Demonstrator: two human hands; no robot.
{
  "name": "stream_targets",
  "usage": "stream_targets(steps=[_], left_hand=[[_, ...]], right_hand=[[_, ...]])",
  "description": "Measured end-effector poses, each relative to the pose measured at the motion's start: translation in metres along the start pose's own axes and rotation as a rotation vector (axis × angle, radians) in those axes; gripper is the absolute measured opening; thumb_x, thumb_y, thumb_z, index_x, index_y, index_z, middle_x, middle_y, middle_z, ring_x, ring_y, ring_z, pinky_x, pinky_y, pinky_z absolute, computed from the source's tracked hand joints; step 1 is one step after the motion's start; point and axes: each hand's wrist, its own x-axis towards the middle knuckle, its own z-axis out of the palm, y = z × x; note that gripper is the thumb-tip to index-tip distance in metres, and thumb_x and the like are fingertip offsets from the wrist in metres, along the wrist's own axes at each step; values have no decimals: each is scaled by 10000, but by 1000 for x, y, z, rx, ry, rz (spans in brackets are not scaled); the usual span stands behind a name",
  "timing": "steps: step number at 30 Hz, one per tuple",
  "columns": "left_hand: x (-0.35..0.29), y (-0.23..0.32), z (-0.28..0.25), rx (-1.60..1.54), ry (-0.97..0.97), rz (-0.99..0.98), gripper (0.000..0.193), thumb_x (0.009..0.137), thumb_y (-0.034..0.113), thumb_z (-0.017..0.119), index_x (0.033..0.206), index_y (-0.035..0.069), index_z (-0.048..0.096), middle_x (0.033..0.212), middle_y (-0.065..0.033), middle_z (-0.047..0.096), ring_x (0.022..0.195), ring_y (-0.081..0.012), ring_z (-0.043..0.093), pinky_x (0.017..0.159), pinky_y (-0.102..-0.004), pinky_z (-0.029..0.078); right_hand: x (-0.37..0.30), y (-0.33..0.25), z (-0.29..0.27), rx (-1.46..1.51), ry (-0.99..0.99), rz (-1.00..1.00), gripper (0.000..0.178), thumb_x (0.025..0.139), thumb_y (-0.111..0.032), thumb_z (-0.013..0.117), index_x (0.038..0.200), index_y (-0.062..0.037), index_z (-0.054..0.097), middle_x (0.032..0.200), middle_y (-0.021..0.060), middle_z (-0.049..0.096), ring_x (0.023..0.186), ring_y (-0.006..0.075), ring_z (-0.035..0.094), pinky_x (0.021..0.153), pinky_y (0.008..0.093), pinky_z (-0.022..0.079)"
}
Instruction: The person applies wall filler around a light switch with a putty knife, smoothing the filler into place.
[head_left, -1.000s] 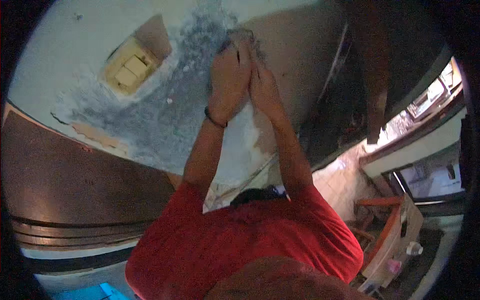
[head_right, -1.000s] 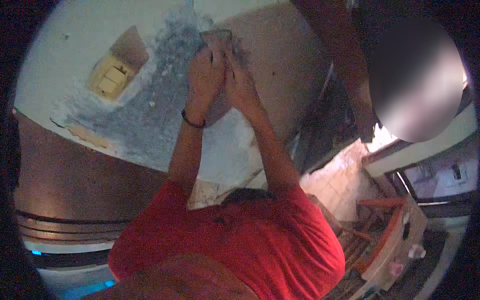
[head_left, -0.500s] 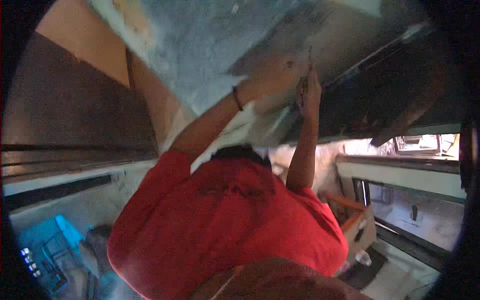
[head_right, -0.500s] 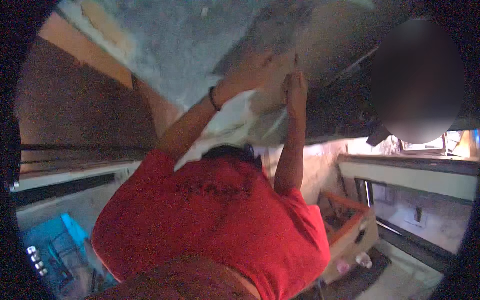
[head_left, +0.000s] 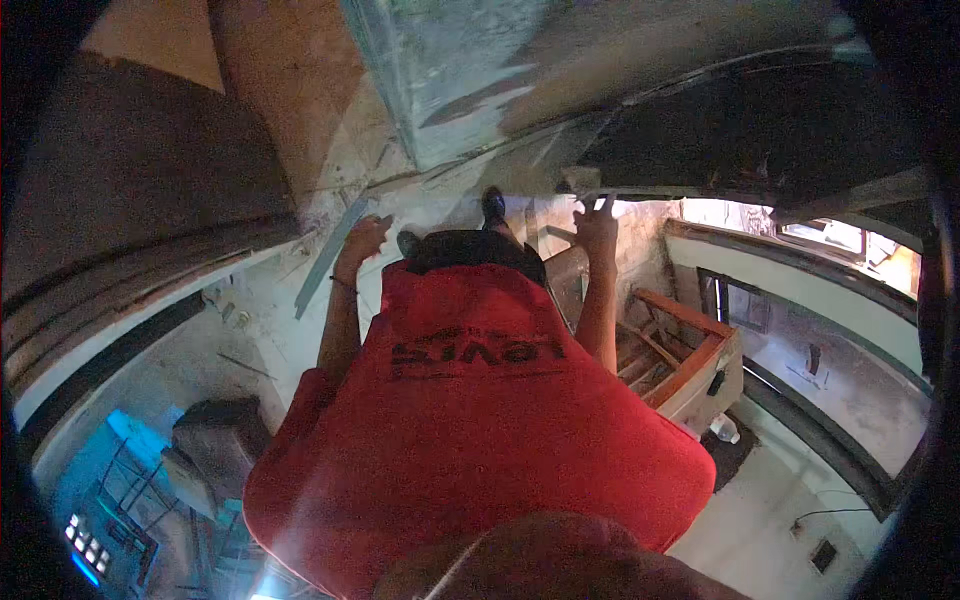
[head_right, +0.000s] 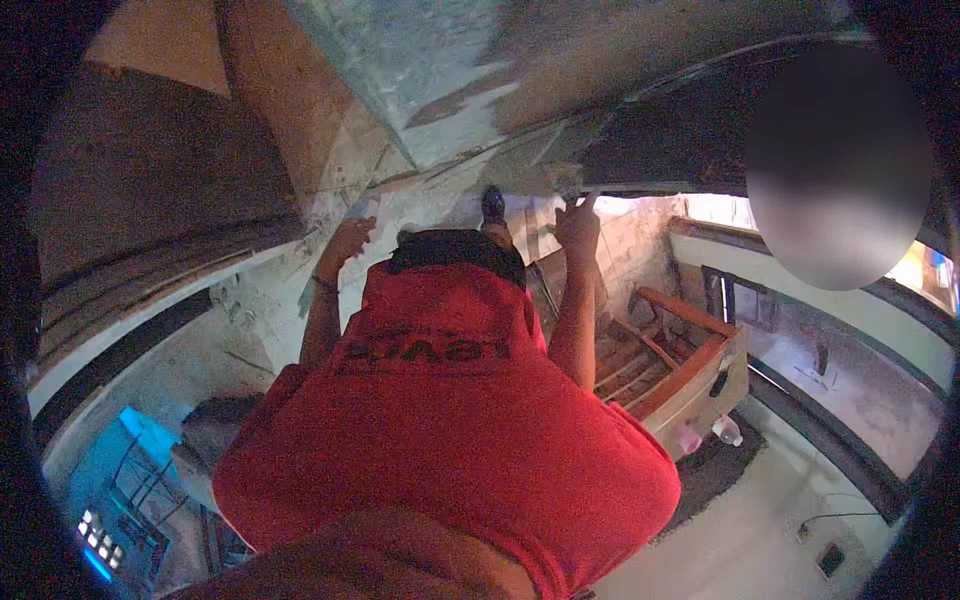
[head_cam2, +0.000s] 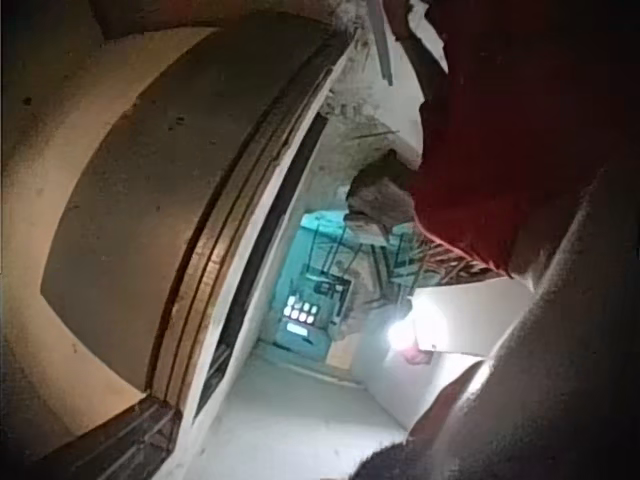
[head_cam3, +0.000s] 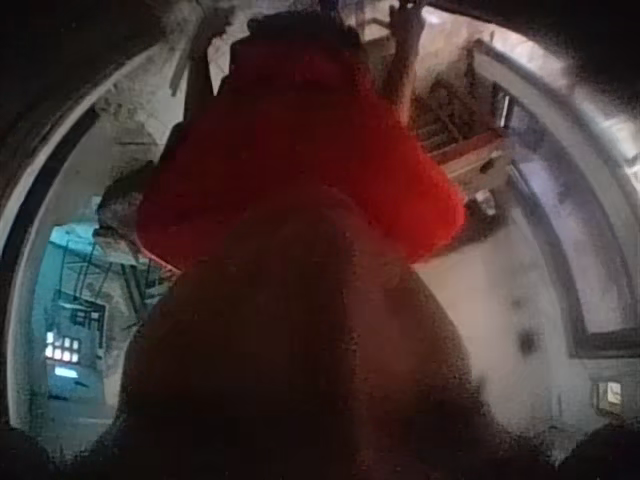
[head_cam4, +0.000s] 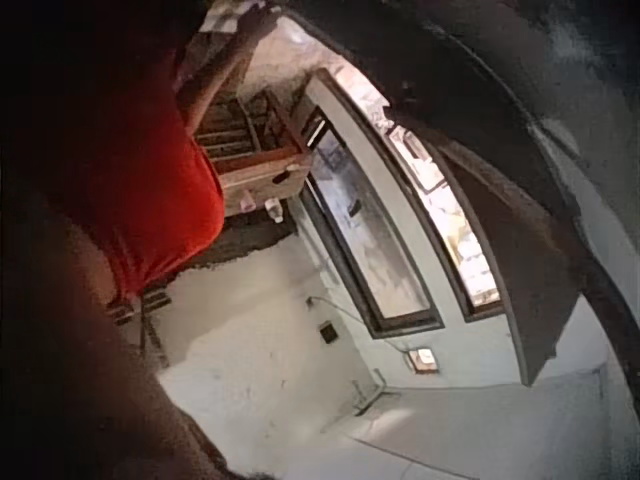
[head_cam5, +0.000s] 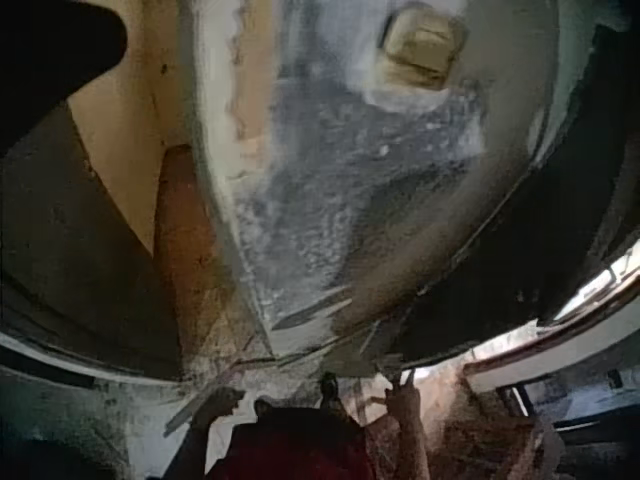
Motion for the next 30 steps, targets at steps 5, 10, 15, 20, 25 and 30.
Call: stream_targets(steps=[5, 10, 15, 20, 25, 30], left_hand=[[-8, 32, 3, 48, 24, -30, 463, 869, 468, 503, 955, 22, 592, 698, -155, 599, 669, -281, 624, 655, -393, 473], [-3, 10, 3, 139, 116, 193, 431, 867, 458, 500, 994, 57, 596, 751, -181, 628, 749, -332, 631, 693, -419, 484], [-11, -10, 7, 130, 140, 177, 411, 862, 455, 504, 1008, 86, 609, 918, -162, 649, 865, -353, 622, 778, -432, 488], [-11, 17, 17, 83, 73, 34, 400, 849, 440, 522, 983, 73, 608, 897, -150, 635, 851, -359, 617, 769, -435, 488], [-15, 133, 35, 295, -37, 525, 504, 884, 512, 448, 1031, 52, 592, 988, -186, 634, 907, -358, 608, 833, -420, 464], [20, 225, 75, 141, -185, 259, 480, 873, 472, 453, 1057, 59, 613, 953, -194, 635, 891, -381, 594, 763, -451, 466]], right_hand=[[-16, -32, -43, -238, -234, -191, 450, 799, -458, 600, 881, -17, 640, 773, 176, 657, 784, 338, 647, 686, 417, 504], [-34, -44, -42, -66, -36, 59, 496, 827, -510, 548, 942, -36, 635, 908, 249, 620, 909, 418, 585, 758, 482, 471], [-48, -88, -54, -85, -85, -86, 368, 886, -373, 534, 873, -14, 618, 801, 211, 639, 749, 402, 612, 622, 447, 477], [-41, -101, -46, 169, -108, -31, 361, 889, -359, 552, 907, -3, 601, 720, 191, 620, 683, 373, 610, 588, 388, 468], [8, -53, -5, -145, -103, -623, 429, 792, -290, 654, 1144, -82, 523, 906, 131, 592, 681, 284, 620, 601, 387, 492], [30, -102, -3, 171, -319, -420, 462, 734, -140, 664, 1153, -16, 512, 1053, 174, 586, 904, 366, 590, 757, 443, 489]])
